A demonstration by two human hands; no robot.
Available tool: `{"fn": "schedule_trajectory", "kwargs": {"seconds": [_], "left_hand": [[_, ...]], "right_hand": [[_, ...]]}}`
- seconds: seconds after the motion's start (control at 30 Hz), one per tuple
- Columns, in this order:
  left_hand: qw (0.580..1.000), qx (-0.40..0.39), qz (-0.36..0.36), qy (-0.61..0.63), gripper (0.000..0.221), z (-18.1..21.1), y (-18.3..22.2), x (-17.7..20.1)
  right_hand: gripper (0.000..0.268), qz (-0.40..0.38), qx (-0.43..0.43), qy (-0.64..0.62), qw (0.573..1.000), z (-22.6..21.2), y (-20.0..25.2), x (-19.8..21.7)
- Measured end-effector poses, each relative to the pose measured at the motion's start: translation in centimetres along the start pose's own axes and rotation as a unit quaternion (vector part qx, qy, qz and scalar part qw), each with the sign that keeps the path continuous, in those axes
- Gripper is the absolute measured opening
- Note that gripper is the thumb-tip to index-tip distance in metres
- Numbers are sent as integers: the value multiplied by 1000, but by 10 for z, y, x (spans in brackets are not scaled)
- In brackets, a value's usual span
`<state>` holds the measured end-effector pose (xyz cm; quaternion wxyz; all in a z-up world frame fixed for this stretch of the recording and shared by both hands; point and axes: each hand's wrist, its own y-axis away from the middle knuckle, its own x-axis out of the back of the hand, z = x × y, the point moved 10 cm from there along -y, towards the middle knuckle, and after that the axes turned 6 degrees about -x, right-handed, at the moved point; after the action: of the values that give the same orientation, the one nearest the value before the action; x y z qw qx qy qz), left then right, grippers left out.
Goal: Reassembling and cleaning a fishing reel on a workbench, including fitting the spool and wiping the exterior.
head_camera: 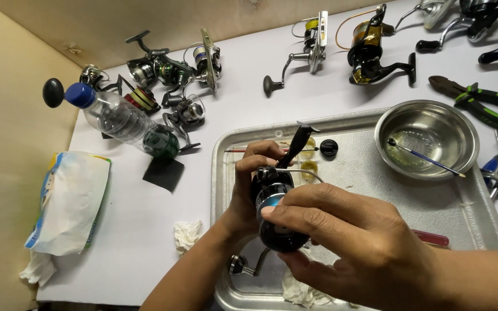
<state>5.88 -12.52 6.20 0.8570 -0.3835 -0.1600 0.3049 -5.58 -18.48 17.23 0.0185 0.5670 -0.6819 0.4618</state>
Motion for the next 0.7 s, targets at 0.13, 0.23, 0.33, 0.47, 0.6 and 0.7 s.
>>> {"fn": "schedule_trajectory", "kwargs": {"seconds": [0.13,0.23,0.33,0.47,0.6,0.7], "left_hand": [[1000,9,-2,7,36,0,-1,-3],[1000,5,2,6,40,1,-1,-2],[1000,12,0,-2,41,2,-2,-4],[1000,7,1,-15,45,4,-2,-2],[1000,-4,4,-20,44,5,-3,-3],[999,-8,0,-34,40,4,-3,-2]], "right_hand": [[36,-2,12,6,1000,2,2,3],[36,11,4,11,1000,3,0,5],[33,36,2,10,999,1,-1,8],[34,37,-15,7,999,3,0,8],[41,40,-28,28,998,7,1,7],[46,39,-30,32,998,9,2,7]]}}
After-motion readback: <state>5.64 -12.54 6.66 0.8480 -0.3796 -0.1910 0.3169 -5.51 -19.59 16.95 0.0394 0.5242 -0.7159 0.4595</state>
